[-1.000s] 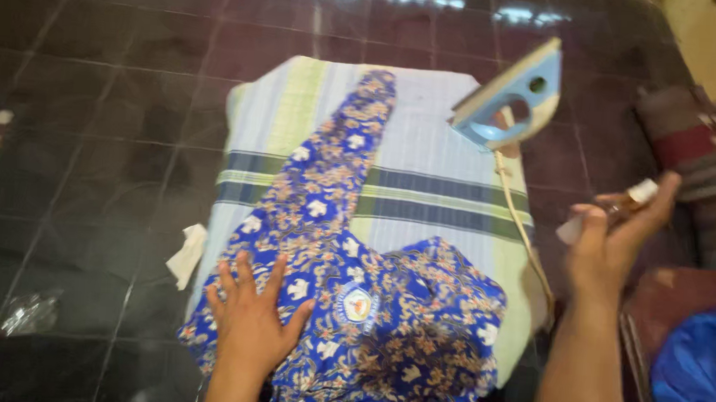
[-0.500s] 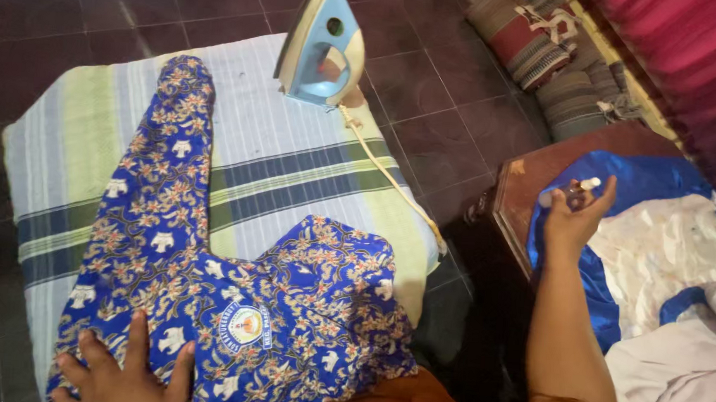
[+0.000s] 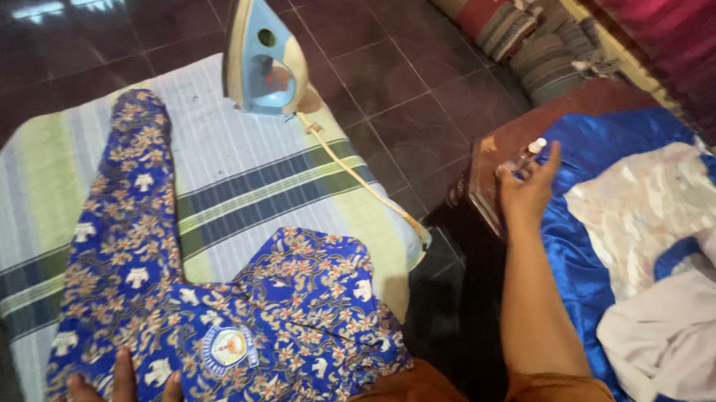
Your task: The person irons a blue floral-patterned shirt laid on a striped cloth on the floor. They repeatedly smooth the fabric with their hands, use a handheld iron to press the shirt, and occasionally spray water from a small bottle onto the fabric before continuing to iron.
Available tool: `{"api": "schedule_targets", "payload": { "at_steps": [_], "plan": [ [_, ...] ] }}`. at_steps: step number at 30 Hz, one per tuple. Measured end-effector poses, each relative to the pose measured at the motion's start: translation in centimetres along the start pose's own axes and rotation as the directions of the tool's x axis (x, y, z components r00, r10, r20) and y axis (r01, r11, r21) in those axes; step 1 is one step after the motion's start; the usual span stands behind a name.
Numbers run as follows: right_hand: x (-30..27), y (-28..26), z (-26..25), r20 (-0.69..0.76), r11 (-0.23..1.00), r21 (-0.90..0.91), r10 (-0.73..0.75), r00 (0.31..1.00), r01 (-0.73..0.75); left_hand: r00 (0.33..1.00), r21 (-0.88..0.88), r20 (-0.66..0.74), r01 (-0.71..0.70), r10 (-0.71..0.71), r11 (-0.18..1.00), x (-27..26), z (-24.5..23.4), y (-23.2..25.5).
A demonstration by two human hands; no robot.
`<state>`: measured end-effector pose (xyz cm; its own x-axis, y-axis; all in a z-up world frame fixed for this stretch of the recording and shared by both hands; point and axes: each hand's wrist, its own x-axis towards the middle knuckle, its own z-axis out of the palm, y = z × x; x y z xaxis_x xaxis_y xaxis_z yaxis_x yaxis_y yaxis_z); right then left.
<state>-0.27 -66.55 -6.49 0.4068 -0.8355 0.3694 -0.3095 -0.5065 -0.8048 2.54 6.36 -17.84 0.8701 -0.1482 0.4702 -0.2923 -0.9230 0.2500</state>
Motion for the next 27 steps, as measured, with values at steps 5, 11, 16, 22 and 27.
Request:
{"api": "schedule_targets", "payload": {
  "at_steps": [5,11,16,22,27],
  "plan": [
    [-3.2,-4.6,-0.5,-0.206,0.729,-0.474,-0.637,0.743,0.494,0.958,0.221,0.16,0.202,-0.239,0.954,1.7,-5.2,5.5],
    [-4.4,-14.0,11.1,0.256,0.853,0.351,-0.483,0.837,0.385,0.946,0.158,0.185,0.238,-0.265,0.958,5.7,-10.6,10.3],
    [-0.9,-22.3,23.3,0.421,0.846,0.429,-0.499,0.758,0.318,0.899,0.182,0.262,0.311,-0.35,0.933,6.5,-11.9,11.1],
    [-2.2,-27.4,27.7,0.54,0.825,0.521,-0.518,0.663,0.22,0.858,0.118,0.321,0.385,-0.402,0.915,7.1,-13.3,11.5],
    [-7.2,-33.9,25.0,0.464,0.697,0.387,-0.713,0.526,0.604,0.824,0.088,0.384,0.415,-0.415,0.905,7.4,-14.1,11.5]
  ]
}}
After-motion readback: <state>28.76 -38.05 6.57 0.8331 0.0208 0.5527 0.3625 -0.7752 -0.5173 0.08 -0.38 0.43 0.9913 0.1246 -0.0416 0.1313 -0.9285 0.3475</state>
